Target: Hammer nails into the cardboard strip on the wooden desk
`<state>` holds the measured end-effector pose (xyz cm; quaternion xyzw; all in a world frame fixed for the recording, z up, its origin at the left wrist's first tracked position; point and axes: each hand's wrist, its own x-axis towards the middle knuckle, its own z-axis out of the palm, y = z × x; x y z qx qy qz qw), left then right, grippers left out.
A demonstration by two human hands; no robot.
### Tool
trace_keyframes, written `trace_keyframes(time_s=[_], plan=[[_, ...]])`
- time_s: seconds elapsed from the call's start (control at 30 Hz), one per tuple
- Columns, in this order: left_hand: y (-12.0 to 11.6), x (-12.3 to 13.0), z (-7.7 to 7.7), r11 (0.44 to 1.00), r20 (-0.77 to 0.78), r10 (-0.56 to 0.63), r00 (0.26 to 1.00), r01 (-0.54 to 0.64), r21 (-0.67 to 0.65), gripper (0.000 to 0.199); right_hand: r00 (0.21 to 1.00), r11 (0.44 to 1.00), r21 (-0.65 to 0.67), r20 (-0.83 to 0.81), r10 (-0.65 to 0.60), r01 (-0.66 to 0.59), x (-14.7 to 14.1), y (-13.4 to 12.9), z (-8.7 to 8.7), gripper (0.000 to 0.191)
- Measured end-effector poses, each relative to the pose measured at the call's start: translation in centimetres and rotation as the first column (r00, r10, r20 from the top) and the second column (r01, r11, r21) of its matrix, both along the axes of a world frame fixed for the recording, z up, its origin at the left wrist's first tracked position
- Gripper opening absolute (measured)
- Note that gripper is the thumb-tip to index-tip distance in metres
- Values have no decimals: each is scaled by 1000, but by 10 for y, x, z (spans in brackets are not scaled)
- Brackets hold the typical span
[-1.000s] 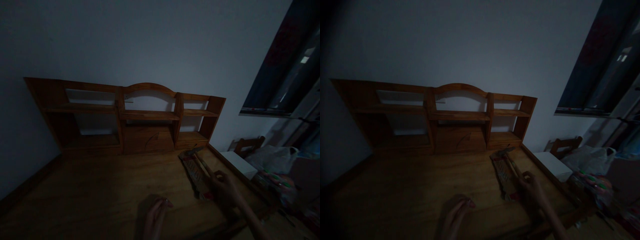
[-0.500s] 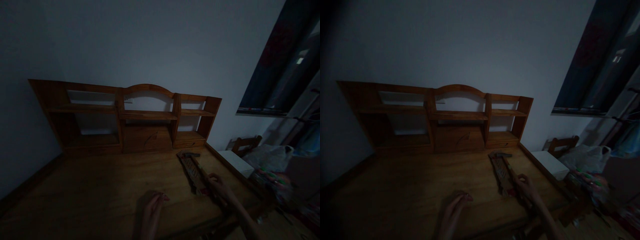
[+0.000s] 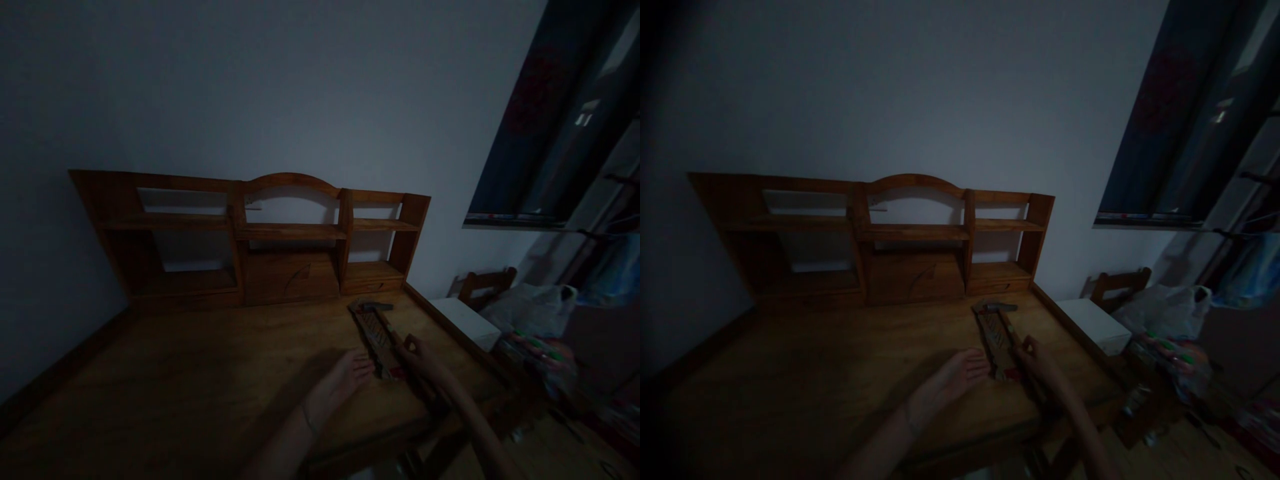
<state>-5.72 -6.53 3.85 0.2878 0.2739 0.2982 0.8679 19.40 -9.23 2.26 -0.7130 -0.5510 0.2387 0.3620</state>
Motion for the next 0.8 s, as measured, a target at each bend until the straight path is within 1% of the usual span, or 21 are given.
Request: trace_keyframes(time_s=[0.07,0.13,0.2,0.27,0.37,0.5,0.6,0.7,0.73,0.8], plan=[[7,13,-5,999,-23,39,999,-39,-9,23,999,1000,18,46,21,-22,-1,-1,3,34],[12,23,-10,999,-60,53,997,-53,10,19,996,999,27,79,31,-33,-1,-3,5,32],[13,29,-14,997,-79,45,996,-40,64,13,994,999,27,101,32,-35,-2,-5,4,32],[12,31,-14,990,-65,58,996,-49,132,12,992,999,27,119,32,-35,-2,-6,2,31],[7,30,-8,975,-74,112,991,-95,202,18,990,999,39,140,31,-37,0,-4,-1,30],[6,32,7,963,-170,143,975,-98,249,19,992,999,39,120,32,-36,2,-2,-2,30],[8,40,15,959,-233,148,961,-82,270,20,997,999,26,72,31,-33,1,-5,1,32],[8,54,15,959,-279,121,952,-41,279,17,1000,1000,5,12,18,-18,-4,-10,8,36],[7,59,14,958,-273,136,952,-56,281,15,1000,1000,2,-3,7,-7,-6,-12,10,36],[4,67,12,948,-241,204,949,-131,290,13,999,1000,4,-27,-22,22,-10,-15,13,36]])
